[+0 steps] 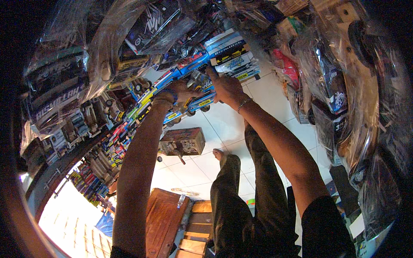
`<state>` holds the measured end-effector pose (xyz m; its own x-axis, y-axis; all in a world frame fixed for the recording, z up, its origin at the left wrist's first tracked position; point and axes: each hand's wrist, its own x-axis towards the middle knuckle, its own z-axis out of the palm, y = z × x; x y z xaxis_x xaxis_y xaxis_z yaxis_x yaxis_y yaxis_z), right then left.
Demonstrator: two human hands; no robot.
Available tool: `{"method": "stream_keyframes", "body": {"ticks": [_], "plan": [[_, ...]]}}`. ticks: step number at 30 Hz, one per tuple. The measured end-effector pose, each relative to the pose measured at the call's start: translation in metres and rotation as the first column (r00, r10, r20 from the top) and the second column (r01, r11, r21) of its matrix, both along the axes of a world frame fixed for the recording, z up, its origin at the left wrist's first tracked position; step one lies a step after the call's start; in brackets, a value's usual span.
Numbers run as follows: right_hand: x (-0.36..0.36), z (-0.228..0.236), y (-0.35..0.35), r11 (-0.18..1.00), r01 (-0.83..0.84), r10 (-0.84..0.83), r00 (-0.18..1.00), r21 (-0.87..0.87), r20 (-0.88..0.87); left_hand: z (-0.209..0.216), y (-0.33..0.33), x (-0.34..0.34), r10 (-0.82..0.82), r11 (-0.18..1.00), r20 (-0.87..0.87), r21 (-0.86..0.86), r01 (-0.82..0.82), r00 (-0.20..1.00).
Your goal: The person uses a hammer to tap small wooden pieces onto the front of toy trucks. They then use a stapler to secure the pieces in place. The person repeats this process for multiple toy trucks.
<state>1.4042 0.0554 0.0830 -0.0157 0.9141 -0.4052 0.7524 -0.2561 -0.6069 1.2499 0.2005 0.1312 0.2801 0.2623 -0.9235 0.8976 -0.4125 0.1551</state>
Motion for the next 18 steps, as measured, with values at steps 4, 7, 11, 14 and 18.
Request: {"method": "stream_keyframes", "body": {"ticks": [4,7,11,14,18], "plan": [[0.0005,0.0019,-0.0002,0.999,0.022,-0.021,0.999,0.027,-0.038,-0.0036,0.0013,-0.0019,0.071,0.996,-0.013,-0.050,-0.072,0.997],[0.0013,0.0033,0.0016,1.000,0.015,-0.015,0.999,0.006,-0.052,0.0006,-0.0010,-0.0059,-0.072,0.994,0.206,0.092,0.054,0.976],[0.0016,0.0020,0.0019,0.995,-0.011,0.005,0.998,-0.098,-0.061,0.0042,-0.0002,-0.0079,0.021,1.000,0.116,0.011,-0.022,0.993],[0.0003,-0.0006,-0.0002,1.000,0.012,-0.014,0.998,-0.025,-0.061,0.0008,0.0007,-0.0060,-0.064,0.997,0.091,0.045,0.060,0.994],[-0.0006,-0.0038,-0.0019,0.999,0.010,-0.009,0.999,0.033,-0.037,0.0029,-0.0016,-0.0016,-0.107,0.990,0.120,0.107,0.094,0.987]]}}
